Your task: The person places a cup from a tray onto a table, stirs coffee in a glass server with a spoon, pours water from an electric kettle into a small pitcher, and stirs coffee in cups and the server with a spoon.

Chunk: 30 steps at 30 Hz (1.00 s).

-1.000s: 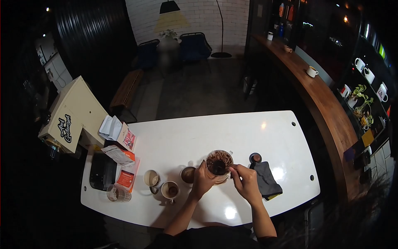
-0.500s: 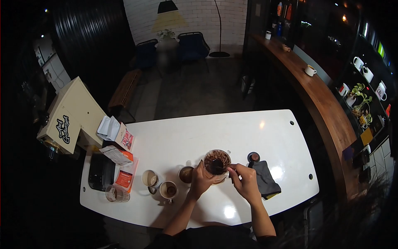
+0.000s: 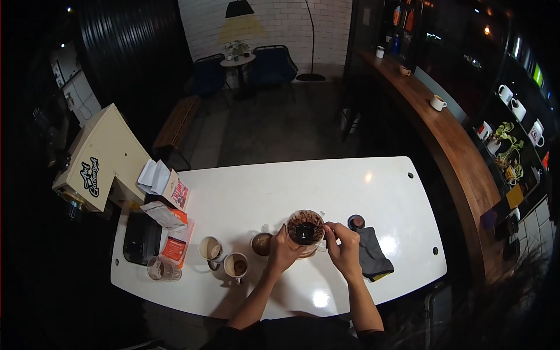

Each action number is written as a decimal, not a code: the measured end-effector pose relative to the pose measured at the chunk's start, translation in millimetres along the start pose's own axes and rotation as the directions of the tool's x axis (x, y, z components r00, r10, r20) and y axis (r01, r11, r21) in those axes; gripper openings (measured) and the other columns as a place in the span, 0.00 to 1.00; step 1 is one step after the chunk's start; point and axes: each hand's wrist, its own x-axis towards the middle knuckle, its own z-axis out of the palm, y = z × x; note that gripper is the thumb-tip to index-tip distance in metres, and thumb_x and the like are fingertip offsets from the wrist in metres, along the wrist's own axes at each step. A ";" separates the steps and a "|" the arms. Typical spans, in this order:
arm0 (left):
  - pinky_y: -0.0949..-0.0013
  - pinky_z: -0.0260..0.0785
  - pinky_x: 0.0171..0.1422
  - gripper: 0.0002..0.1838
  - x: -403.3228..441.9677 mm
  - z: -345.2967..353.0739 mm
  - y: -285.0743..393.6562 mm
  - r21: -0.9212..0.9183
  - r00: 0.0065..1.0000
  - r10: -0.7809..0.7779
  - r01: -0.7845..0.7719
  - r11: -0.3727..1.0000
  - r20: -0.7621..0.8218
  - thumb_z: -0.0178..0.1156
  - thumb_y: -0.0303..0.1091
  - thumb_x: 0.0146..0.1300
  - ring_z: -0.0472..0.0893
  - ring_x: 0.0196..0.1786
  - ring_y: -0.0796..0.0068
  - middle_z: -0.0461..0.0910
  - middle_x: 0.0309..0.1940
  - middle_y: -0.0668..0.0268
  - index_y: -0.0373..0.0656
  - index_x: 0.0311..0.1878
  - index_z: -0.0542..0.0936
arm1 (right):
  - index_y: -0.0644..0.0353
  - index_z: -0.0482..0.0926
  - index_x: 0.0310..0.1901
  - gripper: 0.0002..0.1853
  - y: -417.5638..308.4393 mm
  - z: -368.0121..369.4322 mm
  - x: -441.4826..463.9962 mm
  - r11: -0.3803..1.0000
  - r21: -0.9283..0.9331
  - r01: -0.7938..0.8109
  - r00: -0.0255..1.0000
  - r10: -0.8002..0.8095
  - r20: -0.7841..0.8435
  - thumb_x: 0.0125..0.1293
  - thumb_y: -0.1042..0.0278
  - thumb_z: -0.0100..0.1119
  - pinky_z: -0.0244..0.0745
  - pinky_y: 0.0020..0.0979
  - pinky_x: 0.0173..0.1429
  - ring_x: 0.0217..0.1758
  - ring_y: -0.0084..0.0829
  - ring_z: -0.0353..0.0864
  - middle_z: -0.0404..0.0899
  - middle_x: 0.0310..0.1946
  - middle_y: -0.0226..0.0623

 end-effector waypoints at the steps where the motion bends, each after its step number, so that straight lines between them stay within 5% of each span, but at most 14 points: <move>1: 0.57 0.79 0.51 0.32 -0.4 0.5 -2.5 0.036 1.000 0.008 -0.008 0.999 -0.002 0.78 0.28 0.42 0.85 0.47 0.48 0.83 0.42 0.46 0.30 0.51 0.74 | 0.71 0.82 0.37 0.05 1.7 0.9 -0.4 1.000 -0.016 0.014 1.000 -0.014 -0.002 0.69 0.80 0.58 0.70 0.26 0.26 0.20 0.27 0.79 0.79 0.21 0.40; 23: 0.55 0.76 0.54 0.32 0.5 -0.2 2.6 0.029 1.000 0.015 -0.015 0.999 -0.004 0.77 0.28 0.43 0.84 0.50 0.45 0.83 0.44 0.45 0.30 0.53 0.74 | 0.71 0.80 0.31 0.13 16.6 13.1 -8.3 0.977 -0.008 -0.214 0.965 0.210 -0.159 0.73 0.74 0.56 0.66 0.22 0.20 0.15 0.17 0.75 0.77 0.14 0.32; 27: 0.54 0.76 0.54 0.33 0.1 -1.2 6.3 0.068 1.000 0.012 -0.012 0.998 -0.001 0.76 0.29 0.44 0.83 0.50 0.44 0.83 0.44 0.45 0.30 0.54 0.74 | 0.70 0.78 0.31 0.13 6.4 12.9 -10.9 0.956 0.123 -0.266 0.948 0.283 -0.144 0.75 0.73 0.54 0.66 0.22 0.19 0.14 0.17 0.74 0.76 0.14 0.32; 30: 0.60 0.77 0.53 0.33 1.4 0.5 11.6 0.073 1.000 0.012 -0.013 0.997 0.011 0.77 0.31 0.46 0.85 0.50 0.54 0.84 0.45 0.50 0.33 0.56 0.75 | 0.70 0.77 0.32 0.13 0.3 11.0 -13.8 0.928 0.195 -0.318 0.925 0.349 -0.148 0.76 0.71 0.53 0.66 0.22 0.17 0.14 0.18 0.74 0.76 0.15 0.32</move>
